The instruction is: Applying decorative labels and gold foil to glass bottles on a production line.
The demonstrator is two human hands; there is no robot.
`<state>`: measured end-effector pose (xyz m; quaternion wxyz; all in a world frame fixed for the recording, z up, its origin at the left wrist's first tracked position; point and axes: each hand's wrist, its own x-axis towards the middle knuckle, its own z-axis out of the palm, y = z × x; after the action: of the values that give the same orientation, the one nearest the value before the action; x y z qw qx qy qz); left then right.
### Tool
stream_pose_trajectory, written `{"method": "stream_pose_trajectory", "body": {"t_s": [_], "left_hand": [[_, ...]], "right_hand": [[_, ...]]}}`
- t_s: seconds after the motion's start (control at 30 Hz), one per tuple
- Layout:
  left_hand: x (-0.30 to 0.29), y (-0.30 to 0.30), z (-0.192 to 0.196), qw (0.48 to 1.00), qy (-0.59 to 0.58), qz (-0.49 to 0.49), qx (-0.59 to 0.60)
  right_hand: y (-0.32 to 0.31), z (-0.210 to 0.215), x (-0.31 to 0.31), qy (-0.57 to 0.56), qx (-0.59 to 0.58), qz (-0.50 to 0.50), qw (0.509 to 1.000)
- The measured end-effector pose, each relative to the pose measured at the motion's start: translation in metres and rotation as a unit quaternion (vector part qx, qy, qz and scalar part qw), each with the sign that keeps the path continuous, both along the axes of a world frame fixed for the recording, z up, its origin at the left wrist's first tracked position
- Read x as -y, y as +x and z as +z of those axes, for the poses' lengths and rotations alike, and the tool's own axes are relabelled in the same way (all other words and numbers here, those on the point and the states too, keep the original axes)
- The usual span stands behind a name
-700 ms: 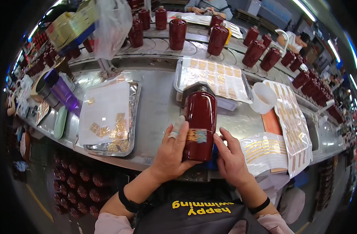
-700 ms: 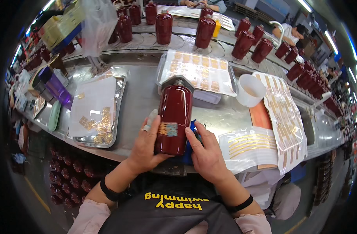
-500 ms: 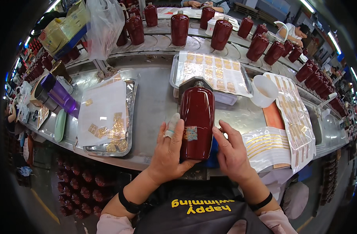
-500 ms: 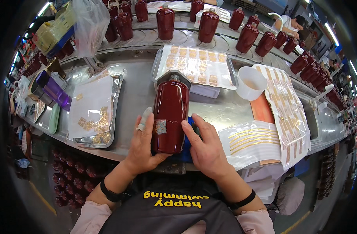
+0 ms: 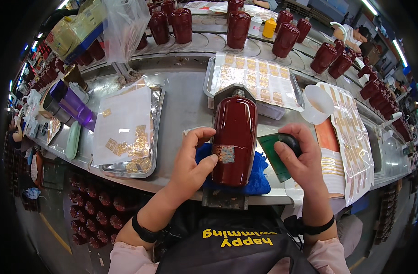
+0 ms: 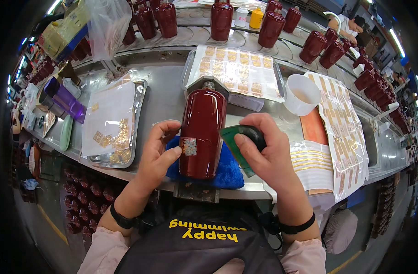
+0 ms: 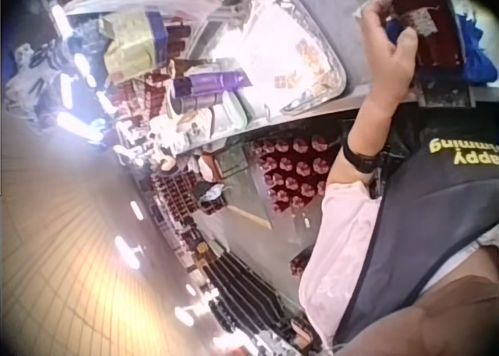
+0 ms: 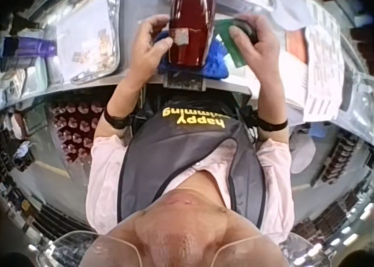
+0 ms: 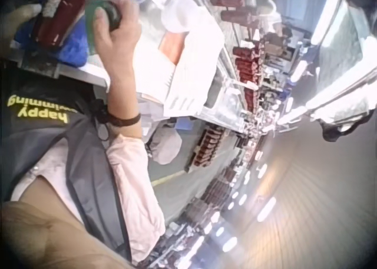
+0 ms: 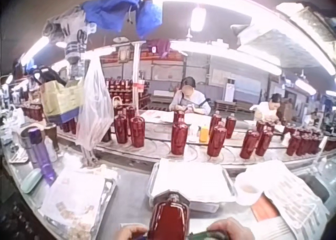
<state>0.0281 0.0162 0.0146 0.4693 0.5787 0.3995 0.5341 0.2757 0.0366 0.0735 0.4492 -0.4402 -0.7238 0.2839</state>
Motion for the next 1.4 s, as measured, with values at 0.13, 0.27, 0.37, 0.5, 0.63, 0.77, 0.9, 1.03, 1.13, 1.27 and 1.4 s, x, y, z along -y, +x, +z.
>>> {"method": "stream_pose_trajectory", "body": {"t_s": [0.13,0.27,0.37,0.5,0.63,0.77,0.9,1.03,1.13,1.27,1.4], "left_hand": [[-0.002,0.002,0.003,0.997,-0.065,-0.014,0.05],[-0.004,0.005,0.005,0.995,-0.067,-0.018,0.07],[-0.004,0.004,0.001,0.994,-0.069,-0.017,0.079],[-0.006,0.005,-0.006,0.995,-0.05,-0.015,0.079],[-0.008,0.004,-0.011,0.997,-0.037,-0.007,0.06],[-0.008,0.003,-0.012,0.997,-0.039,-0.005,0.061],[-0.009,0.005,-0.013,0.997,-0.033,-0.004,0.065],[-0.009,0.006,-0.012,0.998,-0.029,0.0,0.055],[-0.009,0.006,-0.013,0.998,-0.027,0.002,0.052],[-0.009,0.006,-0.013,0.999,-0.017,0.003,0.047],[-0.01,0.003,-0.01,0.998,-0.032,-0.003,0.063]], "right_hand": [[-0.007,0.026,-0.019,-0.035,0.045,0.111,0.992],[-0.022,0.046,-0.054,-0.053,0.14,0.152,0.977],[-0.039,0.062,-0.076,-0.065,0.2,0.209,0.955],[-0.05,0.066,-0.098,-0.024,0.262,0.296,0.918],[-0.06,0.07,-0.105,-0.045,0.294,0.31,0.903],[-0.066,0.071,-0.11,-0.05,0.307,0.311,0.898],[-0.069,0.074,-0.112,-0.085,0.306,0.319,0.893],[-0.071,0.078,-0.114,-0.101,0.335,0.338,0.874],[-0.071,0.075,-0.115,-0.081,0.303,0.348,0.884],[-0.071,0.075,-0.117,-0.107,0.301,0.345,0.882],[-0.077,0.075,-0.116,-0.066,0.32,0.337,0.883]]}}
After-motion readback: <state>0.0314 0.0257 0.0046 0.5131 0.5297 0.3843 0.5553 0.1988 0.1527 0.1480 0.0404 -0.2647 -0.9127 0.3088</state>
